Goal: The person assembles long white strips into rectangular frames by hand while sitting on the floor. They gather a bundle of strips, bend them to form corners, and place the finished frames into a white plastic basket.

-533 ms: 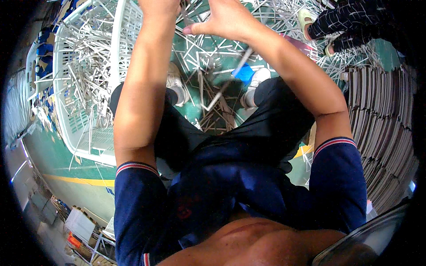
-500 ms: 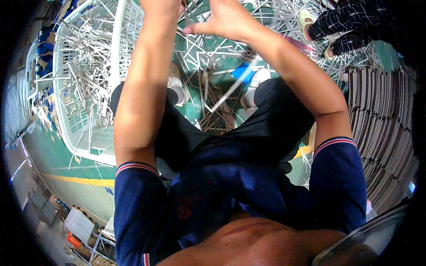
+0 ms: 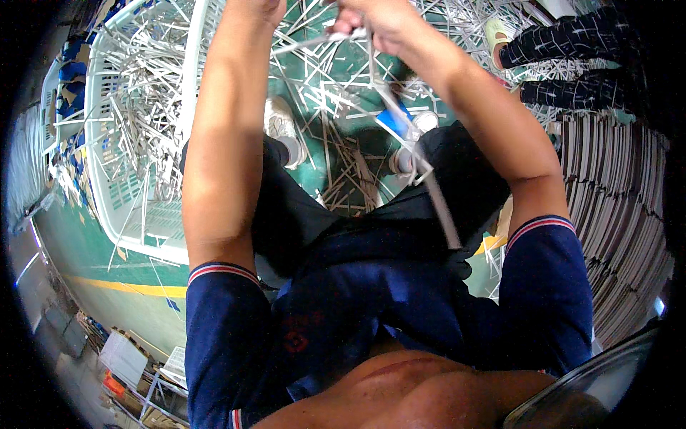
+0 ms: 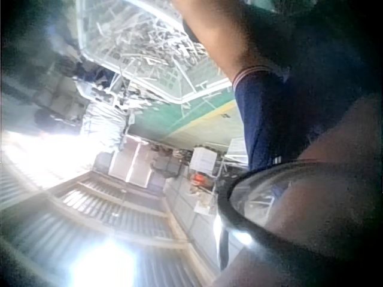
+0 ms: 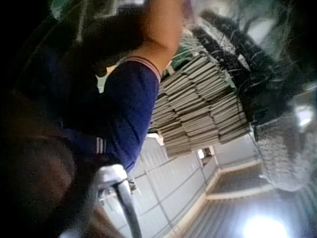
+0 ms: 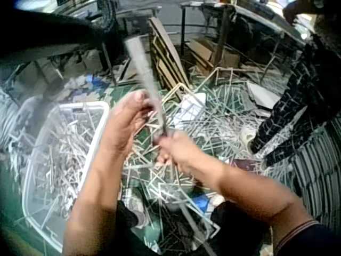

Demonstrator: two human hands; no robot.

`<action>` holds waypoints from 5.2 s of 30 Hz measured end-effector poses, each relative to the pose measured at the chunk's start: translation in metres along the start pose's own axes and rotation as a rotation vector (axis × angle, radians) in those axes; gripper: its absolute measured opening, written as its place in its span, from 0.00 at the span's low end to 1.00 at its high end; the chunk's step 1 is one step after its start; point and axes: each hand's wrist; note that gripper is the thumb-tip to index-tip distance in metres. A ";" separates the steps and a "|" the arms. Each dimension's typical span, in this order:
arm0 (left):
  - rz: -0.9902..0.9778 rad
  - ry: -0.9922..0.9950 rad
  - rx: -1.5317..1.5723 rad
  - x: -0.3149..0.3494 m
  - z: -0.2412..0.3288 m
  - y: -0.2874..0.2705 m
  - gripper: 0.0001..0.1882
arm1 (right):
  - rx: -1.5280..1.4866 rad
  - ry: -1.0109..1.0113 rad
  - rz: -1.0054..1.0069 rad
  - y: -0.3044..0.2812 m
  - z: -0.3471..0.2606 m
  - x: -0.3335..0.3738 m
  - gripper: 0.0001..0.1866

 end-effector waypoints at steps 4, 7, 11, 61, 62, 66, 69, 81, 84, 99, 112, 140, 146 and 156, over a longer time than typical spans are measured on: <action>-0.081 0.031 -0.325 -0.001 -0.010 -0.001 0.32 | -0.309 0.237 0.185 -0.004 -0.036 0.006 0.13; -0.206 0.014 -0.479 -0.002 -0.014 0.001 0.30 | -0.377 0.230 0.017 0.000 -0.049 0.011 0.15; -0.379 -0.074 -0.440 0.006 -0.018 0.000 0.31 | -0.405 0.115 0.165 0.001 -0.059 0.013 0.15; 0.202 -0.632 0.527 0.002 -0.047 -0.009 0.32 | 0.825 -0.433 -0.132 0.017 -0.042 0.020 0.16; 0.310 -0.656 0.511 -0.003 -0.036 -0.008 0.32 | 0.696 -0.402 -0.124 0.018 -0.037 0.019 0.15; 0.197 -0.635 0.476 -0.003 -0.018 -0.016 0.28 | 0.899 -1.195 -0.077 0.016 -0.016 0.011 0.15; 0.198 -0.522 0.208 -0.005 -0.026 -0.028 0.12 | 0.475 -0.594 0.113 0.013 -0.003 0.010 0.14; 0.127 -0.121 0.421 0.030 -0.020 0.024 0.14 | -0.626 0.436 0.353 0.017 -0.015 0.006 0.38; 0.016 -0.315 0.610 0.041 -0.038 0.035 0.18 | -0.643 0.182 0.151 0.005 -0.046 0.000 0.52; 0.443 -0.355 0.174 0.005 -0.040 -0.025 0.19 | 0.448 0.142 0.268 0.010 -0.018 -0.003 0.12; 0.244 -0.241 -0.123 0.036 -0.044 0.006 0.12 | 1.431 -0.142 0.139 0.034 0.008 0.021 0.19; 0.559 0.206 -1.186 -0.028 0.075 -0.201 0.34 | 1.296 -0.431 0.073 -0.022 0.050 -0.038 0.22; 0.320 0.143 -1.225 0.007 0.047 -0.112 0.26 | 1.645 0.091 0.078 -0.097 0.121 -0.045 0.34; 0.380 0.065 -0.965 0.013 0.095 -0.108 0.16 | 1.848 -0.012 -0.107 -0.119 0.283 -0.129 0.33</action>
Point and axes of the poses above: each hand's wrist, its own x-axis away from the middle knuckle, its own y-axis out of the palm, z = x × y, and after that the axes turned 9 degrees about z, right-handed
